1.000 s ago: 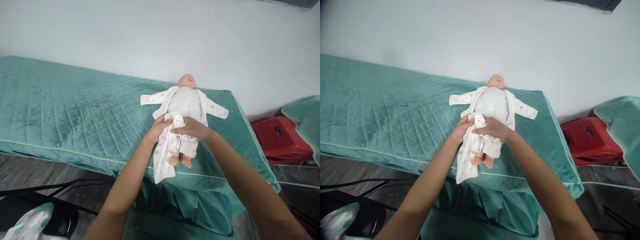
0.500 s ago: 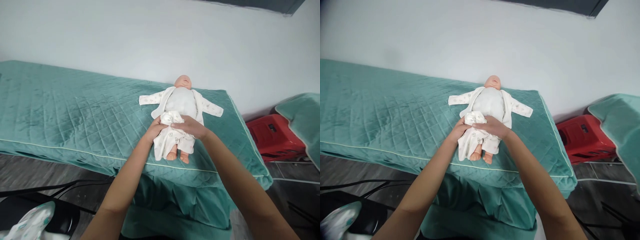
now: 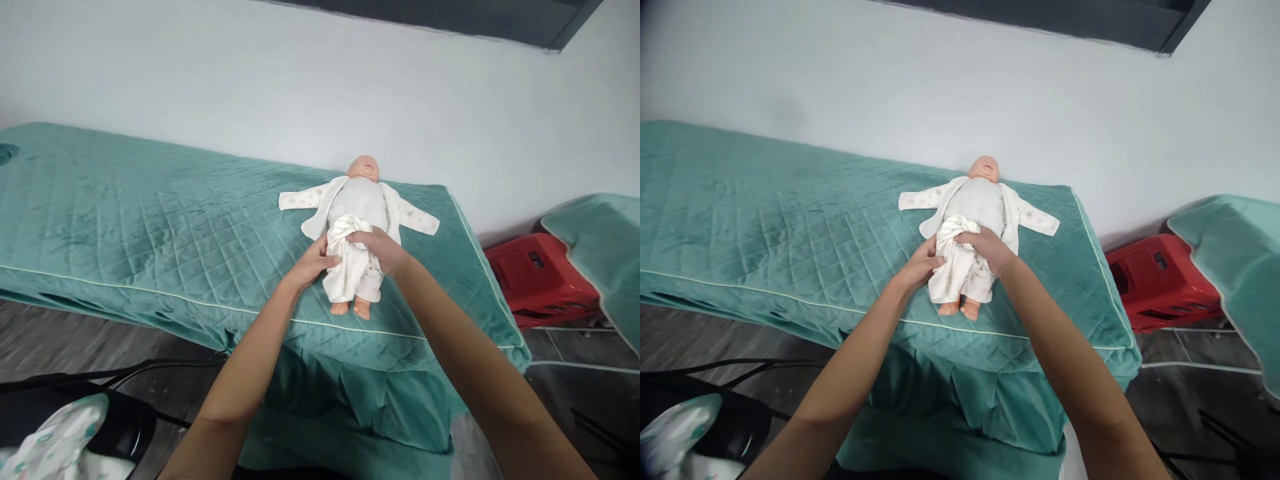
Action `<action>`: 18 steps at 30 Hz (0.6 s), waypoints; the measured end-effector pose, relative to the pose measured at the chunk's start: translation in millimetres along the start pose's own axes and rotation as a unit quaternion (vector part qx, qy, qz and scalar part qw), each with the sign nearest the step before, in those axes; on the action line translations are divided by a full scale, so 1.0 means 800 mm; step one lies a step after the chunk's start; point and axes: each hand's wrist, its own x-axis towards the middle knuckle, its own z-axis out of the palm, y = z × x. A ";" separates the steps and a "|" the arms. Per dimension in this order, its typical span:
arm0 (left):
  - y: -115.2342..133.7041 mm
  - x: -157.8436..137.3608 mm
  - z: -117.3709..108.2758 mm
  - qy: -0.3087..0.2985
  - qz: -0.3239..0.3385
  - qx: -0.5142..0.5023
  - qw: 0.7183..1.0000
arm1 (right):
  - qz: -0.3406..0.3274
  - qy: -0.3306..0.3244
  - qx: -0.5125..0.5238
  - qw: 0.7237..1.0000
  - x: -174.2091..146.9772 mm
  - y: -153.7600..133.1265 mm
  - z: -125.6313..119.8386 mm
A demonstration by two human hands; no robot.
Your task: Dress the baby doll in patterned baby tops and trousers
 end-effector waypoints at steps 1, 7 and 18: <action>0.001 -0.002 0.003 0.012 -0.004 0.005 1.000 | -0.008 -0.005 -0.017 1.000 -0.001 0.001 0.000; 0.012 -0.012 0.029 0.131 -0.010 -0.027 0.991 | -0.080 -0.050 -0.101 0.990 -0.009 0.014 -0.009; 0.021 -0.086 0.089 0.214 -0.063 -0.081 0.971 | -0.188 -0.038 -0.326 0.926 -0.009 0.031 -0.021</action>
